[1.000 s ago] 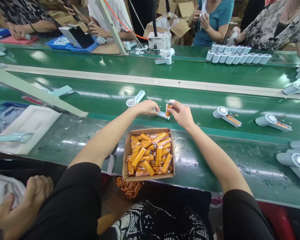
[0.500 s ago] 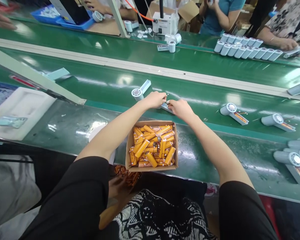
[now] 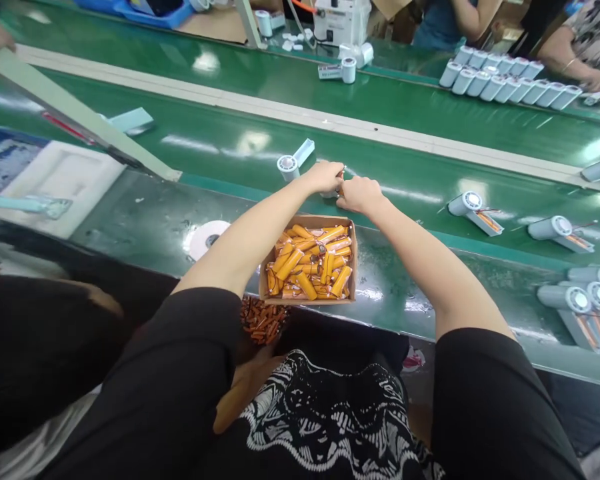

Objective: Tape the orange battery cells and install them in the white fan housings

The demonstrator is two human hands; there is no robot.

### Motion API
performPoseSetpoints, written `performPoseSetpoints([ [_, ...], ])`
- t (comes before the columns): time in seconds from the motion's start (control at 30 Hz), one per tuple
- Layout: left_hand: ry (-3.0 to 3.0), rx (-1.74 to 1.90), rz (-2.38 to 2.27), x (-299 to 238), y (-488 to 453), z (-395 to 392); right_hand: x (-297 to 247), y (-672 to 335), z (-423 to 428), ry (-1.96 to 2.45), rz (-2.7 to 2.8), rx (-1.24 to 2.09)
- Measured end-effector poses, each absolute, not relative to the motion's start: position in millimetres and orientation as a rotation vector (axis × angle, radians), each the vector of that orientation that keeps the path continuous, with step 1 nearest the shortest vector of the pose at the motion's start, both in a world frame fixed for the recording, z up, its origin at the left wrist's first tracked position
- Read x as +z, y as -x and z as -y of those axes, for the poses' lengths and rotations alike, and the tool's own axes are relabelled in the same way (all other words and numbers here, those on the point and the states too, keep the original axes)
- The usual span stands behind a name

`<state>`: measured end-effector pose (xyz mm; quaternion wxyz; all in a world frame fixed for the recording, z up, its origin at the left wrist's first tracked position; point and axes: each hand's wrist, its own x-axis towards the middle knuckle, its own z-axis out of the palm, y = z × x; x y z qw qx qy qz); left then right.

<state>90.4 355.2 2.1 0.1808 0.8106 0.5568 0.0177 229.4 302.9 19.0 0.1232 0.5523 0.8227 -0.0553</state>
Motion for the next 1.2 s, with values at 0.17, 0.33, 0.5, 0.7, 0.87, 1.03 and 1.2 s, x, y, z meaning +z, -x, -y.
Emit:
performPoseSetpoints([
  [0.17, -2.257, 0.164, -1.576, -0.6, -96.4, -359.5, 16.7, -224.2, -302.1, -1.708, -2.390, -0.108],
  [0.33, -2.228, 0.214, -1.564, -5.0, -102.0, -356.1, 25.7, -248.3, -289.5, -1.699, -2.345, -0.091],
  [0.5, -2.289, 0.200, -1.479, -2.6, -106.7, -356.8, 23.9, -259.1, -288.8, -1.768, -2.289, -0.063],
  [0.7, -2.241, 0.184, -1.447, 1.4, -109.7, -355.0, 1.2, -246.3, -307.7, -1.782, -2.368, -0.206],
  [0.87, -2.197, 0.182, -1.433, 0.2, -115.1, -355.8, -6.6, -283.5, -287.6, -1.848, -2.668, -0.376],
  [1.03, -2.188, 0.164, -1.392, 2.7, -121.3, -355.6, -27.3, -326.3, -230.7, -2.302, -2.817, -0.457],
  [1.2, -2.241, 0.223, -1.300, 23.6, -89.6, -340.1, -49.0, -368.1, -154.7, -2.252, -2.862, -0.642],
])
